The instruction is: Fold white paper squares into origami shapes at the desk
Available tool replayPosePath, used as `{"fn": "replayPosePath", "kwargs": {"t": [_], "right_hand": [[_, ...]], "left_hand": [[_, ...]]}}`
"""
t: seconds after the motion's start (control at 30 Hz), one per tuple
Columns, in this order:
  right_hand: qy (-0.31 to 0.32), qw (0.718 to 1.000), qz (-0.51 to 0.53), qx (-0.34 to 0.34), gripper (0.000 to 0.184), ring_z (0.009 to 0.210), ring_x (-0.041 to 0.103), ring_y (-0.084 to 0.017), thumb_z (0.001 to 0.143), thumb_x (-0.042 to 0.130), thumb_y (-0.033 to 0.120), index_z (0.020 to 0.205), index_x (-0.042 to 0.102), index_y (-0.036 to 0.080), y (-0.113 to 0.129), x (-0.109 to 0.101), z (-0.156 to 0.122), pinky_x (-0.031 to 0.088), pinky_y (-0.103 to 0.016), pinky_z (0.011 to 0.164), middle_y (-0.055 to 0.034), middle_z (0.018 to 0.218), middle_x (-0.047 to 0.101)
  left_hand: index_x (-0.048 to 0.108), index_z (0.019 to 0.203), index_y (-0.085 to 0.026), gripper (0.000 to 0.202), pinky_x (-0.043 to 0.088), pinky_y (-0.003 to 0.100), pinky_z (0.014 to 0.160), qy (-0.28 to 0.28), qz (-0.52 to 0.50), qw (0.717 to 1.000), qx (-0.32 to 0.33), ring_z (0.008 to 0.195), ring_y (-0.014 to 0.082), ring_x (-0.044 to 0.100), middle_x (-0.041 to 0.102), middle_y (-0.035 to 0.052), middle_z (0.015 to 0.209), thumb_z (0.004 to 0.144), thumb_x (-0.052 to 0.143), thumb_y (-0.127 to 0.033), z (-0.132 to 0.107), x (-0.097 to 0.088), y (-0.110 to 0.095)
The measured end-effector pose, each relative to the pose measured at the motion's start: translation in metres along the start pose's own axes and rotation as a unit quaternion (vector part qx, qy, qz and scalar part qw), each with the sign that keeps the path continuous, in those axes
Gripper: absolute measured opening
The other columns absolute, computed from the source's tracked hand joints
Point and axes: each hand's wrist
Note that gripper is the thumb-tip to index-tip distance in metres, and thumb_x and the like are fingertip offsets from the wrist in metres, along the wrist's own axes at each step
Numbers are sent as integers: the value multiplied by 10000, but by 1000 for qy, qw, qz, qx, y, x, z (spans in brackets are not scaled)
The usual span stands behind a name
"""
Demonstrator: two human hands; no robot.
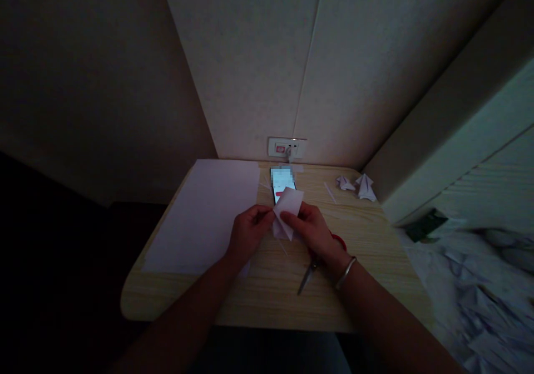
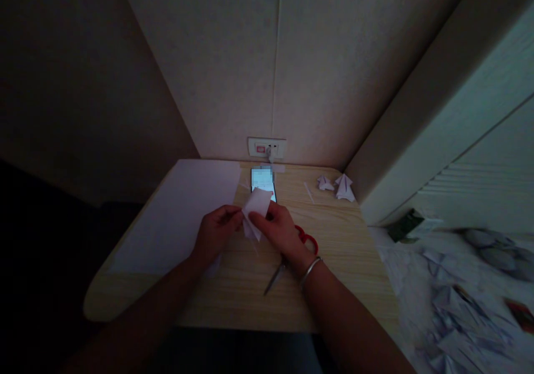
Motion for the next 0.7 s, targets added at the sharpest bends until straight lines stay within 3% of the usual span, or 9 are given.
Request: {"fn": "replayPosePath", "kwargs": {"t": [0.27, 0.7], "right_hand": [[24, 1000, 14, 13, 218, 581, 569, -129, 686, 689, 336, 808, 657, 159, 2, -4, -2, 438, -249, 560, 0, 704, 659], [15, 1000, 13, 16, 235, 567, 560, -133, 684, 688, 374, 758, 651, 154, 1, -2, -2, 426, -244, 532, -7, 683, 657]], "left_hand": [[618, 681, -179, 59, 404, 200, 562, -8, 55, 996, 73, 579, 102, 522, 590, -28, 623, 696, 634, -233, -4, -2, -2], [636, 686, -170, 95, 441, 209, 524, -3, 4, 1000, -4, 531, 101, 545, 627, -17, 609, 686, 655, -263, -3, 1, -5]]}}
Point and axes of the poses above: each hand's wrist, its own z-axis towards the middle knuckle, its own x-axis out of the palm, y = z × x
